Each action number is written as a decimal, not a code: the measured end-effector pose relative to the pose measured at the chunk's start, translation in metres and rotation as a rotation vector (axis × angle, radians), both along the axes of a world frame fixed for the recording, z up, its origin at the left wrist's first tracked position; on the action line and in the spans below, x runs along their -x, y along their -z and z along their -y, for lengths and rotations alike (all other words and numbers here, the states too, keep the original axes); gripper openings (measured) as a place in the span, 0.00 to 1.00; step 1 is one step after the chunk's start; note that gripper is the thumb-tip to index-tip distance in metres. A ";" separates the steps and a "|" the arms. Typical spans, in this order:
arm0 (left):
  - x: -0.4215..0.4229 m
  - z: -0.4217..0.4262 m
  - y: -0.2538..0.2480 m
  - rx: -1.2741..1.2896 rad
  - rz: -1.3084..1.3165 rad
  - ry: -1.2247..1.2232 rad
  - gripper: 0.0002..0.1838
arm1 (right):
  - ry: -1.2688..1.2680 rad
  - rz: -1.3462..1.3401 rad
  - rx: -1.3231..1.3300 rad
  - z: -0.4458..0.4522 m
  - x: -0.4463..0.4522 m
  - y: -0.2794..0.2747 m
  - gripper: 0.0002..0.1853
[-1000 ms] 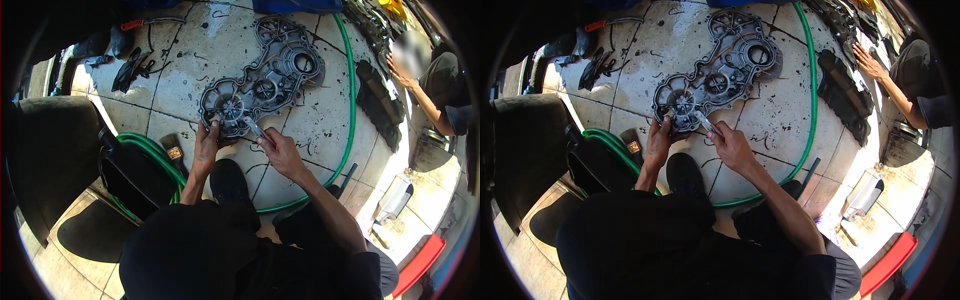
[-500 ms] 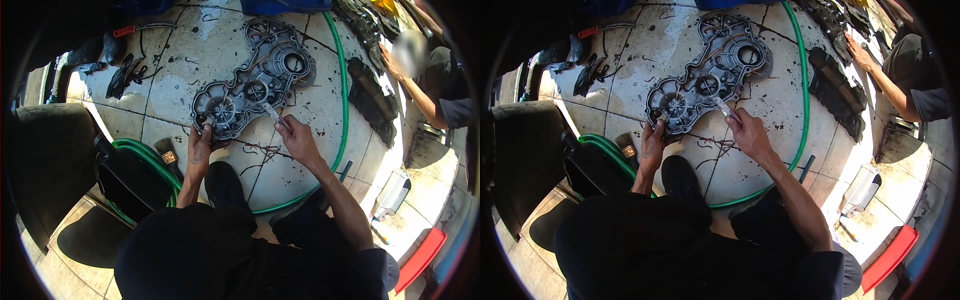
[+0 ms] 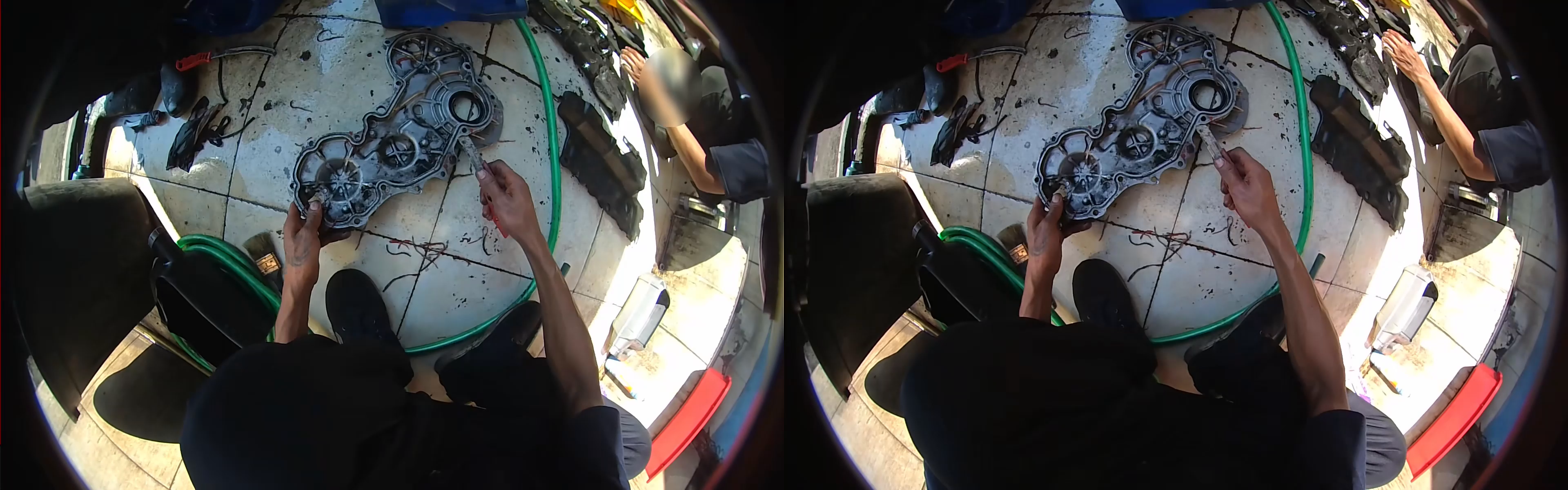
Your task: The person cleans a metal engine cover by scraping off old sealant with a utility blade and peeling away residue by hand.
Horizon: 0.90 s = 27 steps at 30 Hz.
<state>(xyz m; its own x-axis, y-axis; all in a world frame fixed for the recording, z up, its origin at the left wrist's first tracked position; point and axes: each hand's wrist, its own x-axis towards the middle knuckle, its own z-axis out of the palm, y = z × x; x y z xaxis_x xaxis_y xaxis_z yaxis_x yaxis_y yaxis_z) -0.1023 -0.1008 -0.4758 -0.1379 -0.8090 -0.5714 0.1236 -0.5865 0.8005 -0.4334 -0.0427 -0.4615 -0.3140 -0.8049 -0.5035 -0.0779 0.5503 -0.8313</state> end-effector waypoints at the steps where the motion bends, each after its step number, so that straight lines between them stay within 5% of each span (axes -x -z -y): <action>1: -0.001 0.004 0.002 0.015 0.021 0.002 0.17 | -0.041 -0.016 -0.017 0.005 -0.001 0.000 0.16; 9: -0.013 0.033 0.016 0.134 0.149 -0.010 0.19 | -0.309 -0.339 0.130 0.019 -0.005 0.018 0.19; 12: -0.029 0.042 0.052 0.217 0.239 -0.021 0.18 | -0.327 -0.240 0.045 0.023 -0.006 0.013 0.21; 14: -0.035 0.042 0.061 0.279 0.301 -0.002 0.18 | -0.289 0.199 -0.314 0.029 -0.002 -0.008 0.22; 17: -0.028 0.044 0.044 0.250 0.284 -0.023 0.18 | -0.488 0.029 -0.119 0.028 -0.026 0.003 0.25; 19: -0.015 0.044 0.012 0.119 0.186 -0.033 0.17 | -0.482 0.000 -0.073 0.035 -0.024 -0.008 0.23; 23: -0.024 0.055 0.027 0.138 0.253 -0.063 0.17 | -0.299 0.107 0.066 0.033 -0.007 0.005 0.19; 25: -0.025 0.070 0.022 0.190 0.255 0.010 0.18 | -0.486 -0.369 0.094 0.037 -0.003 0.002 0.18; 27: -0.023 0.078 0.022 0.173 0.297 0.005 0.19 | -0.479 -0.477 0.083 0.037 -0.011 -0.005 0.18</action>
